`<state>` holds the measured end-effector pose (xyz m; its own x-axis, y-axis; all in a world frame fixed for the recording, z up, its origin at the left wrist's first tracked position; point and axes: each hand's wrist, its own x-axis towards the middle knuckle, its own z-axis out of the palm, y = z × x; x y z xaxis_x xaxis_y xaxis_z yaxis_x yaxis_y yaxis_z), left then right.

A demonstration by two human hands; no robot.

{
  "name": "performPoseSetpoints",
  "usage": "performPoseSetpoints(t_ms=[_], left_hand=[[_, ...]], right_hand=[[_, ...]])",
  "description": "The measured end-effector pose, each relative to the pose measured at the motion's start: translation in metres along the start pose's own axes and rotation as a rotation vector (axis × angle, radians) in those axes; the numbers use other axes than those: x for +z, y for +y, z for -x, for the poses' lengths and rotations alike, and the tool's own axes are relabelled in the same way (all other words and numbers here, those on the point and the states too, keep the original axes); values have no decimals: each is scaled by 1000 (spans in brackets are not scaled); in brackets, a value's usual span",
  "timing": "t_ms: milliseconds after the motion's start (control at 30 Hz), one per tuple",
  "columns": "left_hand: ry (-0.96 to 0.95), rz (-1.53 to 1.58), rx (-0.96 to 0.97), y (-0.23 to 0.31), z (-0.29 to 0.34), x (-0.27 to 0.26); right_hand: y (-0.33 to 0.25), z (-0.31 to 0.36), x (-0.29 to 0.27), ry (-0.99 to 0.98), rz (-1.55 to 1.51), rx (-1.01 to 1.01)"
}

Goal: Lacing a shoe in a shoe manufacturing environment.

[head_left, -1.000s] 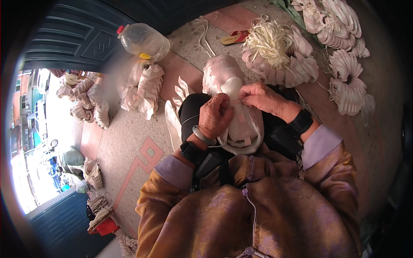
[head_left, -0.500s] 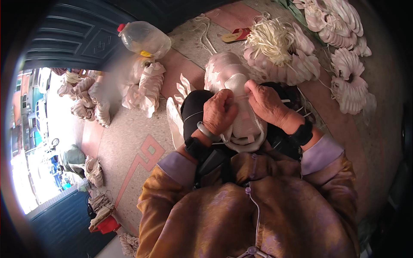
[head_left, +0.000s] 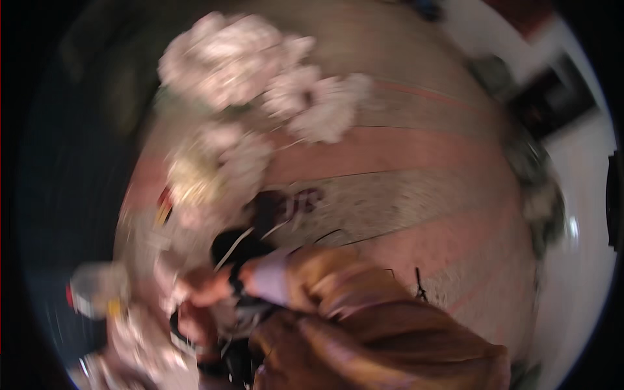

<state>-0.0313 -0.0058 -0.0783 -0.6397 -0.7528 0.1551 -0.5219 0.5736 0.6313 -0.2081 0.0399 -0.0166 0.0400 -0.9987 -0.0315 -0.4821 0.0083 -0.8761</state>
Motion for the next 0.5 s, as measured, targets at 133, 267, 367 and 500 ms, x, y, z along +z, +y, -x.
performPoseSetpoints(t_ms=[133, 267, 367, 500], left_hand=[[14, -476, 388, 51, -34, -2], [-69, -498, 612, 51, -52, 16], [-86, -581, 717, 54, -59, 9], [-73, -679, 833, 58, -65, 3]], right_hand=[[15, 0, -6, 216, 155, 18], [17, 30, -26, 244, 395, 84], [17, 54, -31, 137, 491, 181], [-4, 101, -44, -10, 480, 200]])
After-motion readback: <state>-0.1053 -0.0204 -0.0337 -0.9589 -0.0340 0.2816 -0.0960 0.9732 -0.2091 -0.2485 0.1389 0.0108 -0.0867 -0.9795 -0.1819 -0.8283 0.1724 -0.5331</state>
